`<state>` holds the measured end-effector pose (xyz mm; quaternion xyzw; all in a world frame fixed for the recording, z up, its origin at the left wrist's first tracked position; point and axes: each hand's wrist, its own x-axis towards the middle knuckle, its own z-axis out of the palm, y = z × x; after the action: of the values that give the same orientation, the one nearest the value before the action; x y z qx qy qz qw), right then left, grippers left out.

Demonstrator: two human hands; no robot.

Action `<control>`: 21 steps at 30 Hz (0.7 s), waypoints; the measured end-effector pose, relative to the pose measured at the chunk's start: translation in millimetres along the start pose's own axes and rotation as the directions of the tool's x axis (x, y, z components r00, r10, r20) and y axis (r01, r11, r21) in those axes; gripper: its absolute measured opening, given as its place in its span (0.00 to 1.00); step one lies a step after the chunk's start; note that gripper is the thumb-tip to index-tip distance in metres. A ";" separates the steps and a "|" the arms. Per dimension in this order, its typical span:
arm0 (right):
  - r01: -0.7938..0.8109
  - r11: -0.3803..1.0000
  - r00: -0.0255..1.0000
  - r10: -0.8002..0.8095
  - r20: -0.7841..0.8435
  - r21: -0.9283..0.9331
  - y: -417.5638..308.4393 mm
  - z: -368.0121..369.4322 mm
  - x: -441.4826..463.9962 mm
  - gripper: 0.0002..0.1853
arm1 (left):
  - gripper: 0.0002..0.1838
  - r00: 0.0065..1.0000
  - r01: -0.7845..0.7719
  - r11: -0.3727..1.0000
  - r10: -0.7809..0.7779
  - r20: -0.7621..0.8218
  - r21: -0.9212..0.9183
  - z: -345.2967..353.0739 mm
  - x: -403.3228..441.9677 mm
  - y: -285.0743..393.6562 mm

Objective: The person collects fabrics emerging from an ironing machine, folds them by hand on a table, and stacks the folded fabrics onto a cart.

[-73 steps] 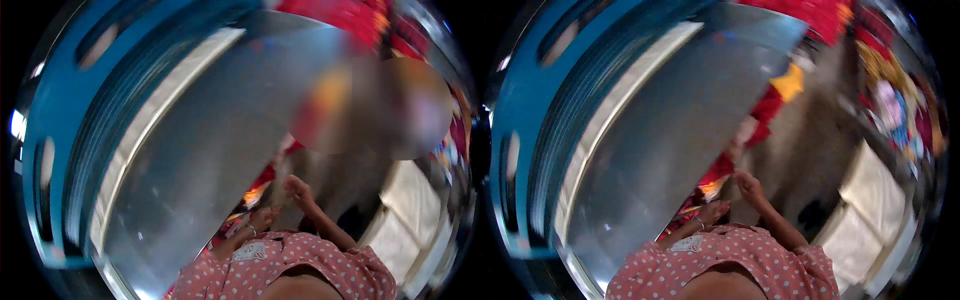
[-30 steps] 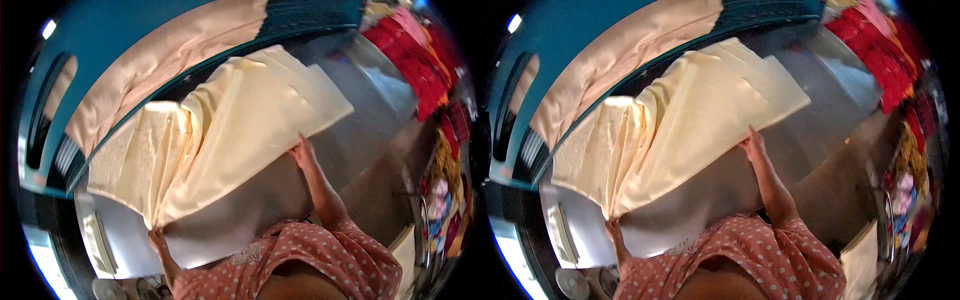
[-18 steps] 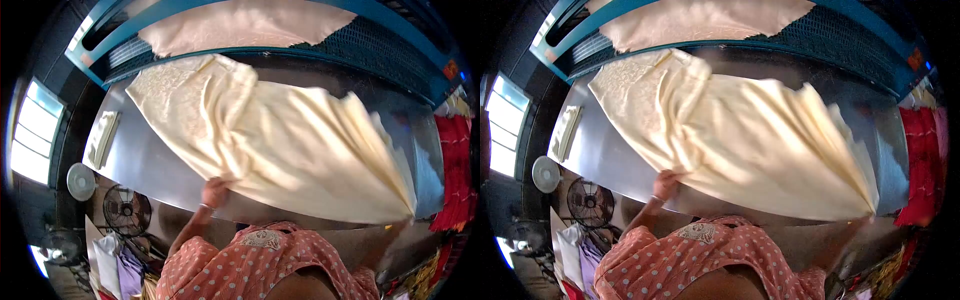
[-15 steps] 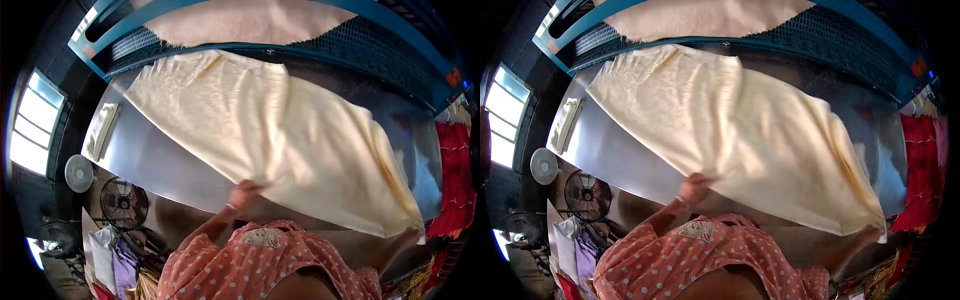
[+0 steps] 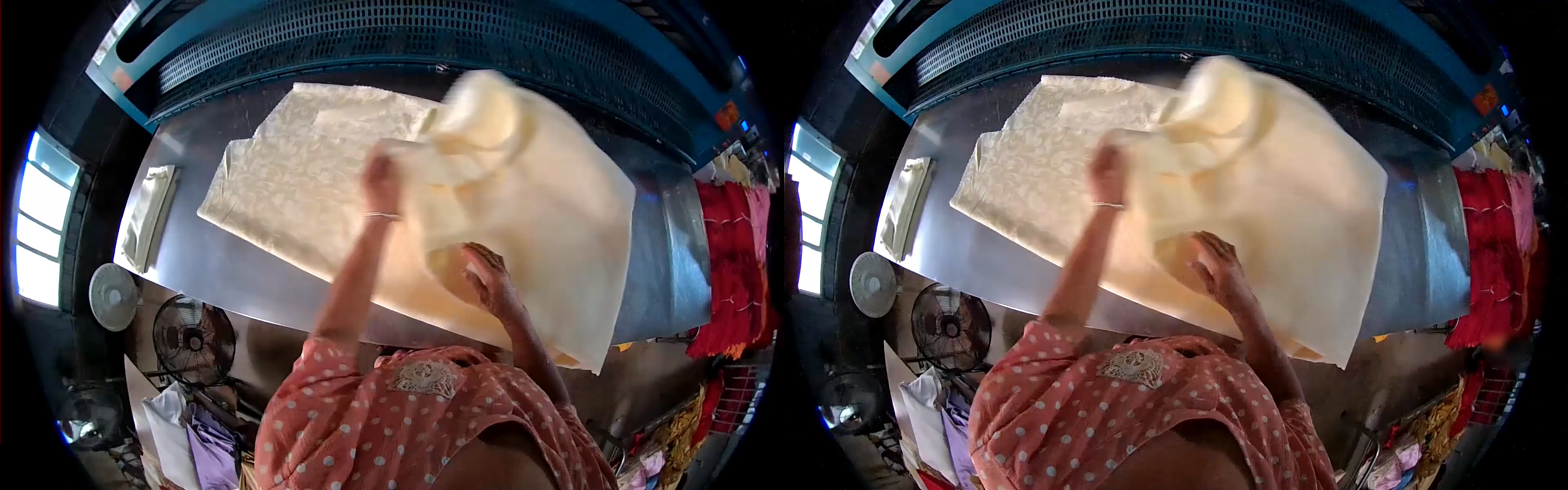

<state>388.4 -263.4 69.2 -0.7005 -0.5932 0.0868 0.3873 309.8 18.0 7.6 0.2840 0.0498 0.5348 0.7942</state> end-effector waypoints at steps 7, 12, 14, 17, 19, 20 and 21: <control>-0.389 0.760 0.897 0.184 -0.401 -0.521 82.8 -12.4 -130.8 0.13 | 0.35 0.696 0.531 -0.167 0.645 -0.315 0.831 -230.1 5.1 279.6; -0.729 0.671 0.524 0.422 -0.740 -0.134 126.6 -37.2 -238.7 0.14 | 0.28 0.674 0.534 0.211 0.479 -0.563 0.819 -266.6 20.4 270.7; -0.769 0.638 0.461 0.526 -0.715 -0.026 138.1 -43.7 -248.8 0.15 | 0.23 0.805 0.409 0.276 0.339 -0.486 0.870 -232.0 39.1 241.2; -0.778 0.624 0.418 0.597 -0.684 0.069 178.0 -41.3 -250.2 0.19 | 0.16 0.955 -0.015 0.609 0.243 -0.169 0.793 -135.6 47.5 165.5; -0.777 0.630 0.477 0.596 -0.646 0.008 190.3 -36.2 -241.8 0.20 | 0.17 0.997 -0.065 0.210 -0.024 0.072 0.976 -63.5 7.8 119.4; -0.825 0.563 0.443 0.696 -0.566 0.046 145.8 -45.4 -210.8 0.19 | 0.18 0.969 -0.186 0.030 -0.157 0.189 0.982 -26.5 -12.3 96.6; -0.868 0.490 0.399 0.785 -0.474 0.082 97.6 -60.5 -181.0 0.19 | 0.19 0.856 -0.434 -0.009 -0.317 0.409 0.901 -20.0 -40.6 68.3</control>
<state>447.2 -452.2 -13.5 -0.9319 -0.0632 0.0493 0.3537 228.8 8.5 16.3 0.8920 0.1888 0.2740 0.3060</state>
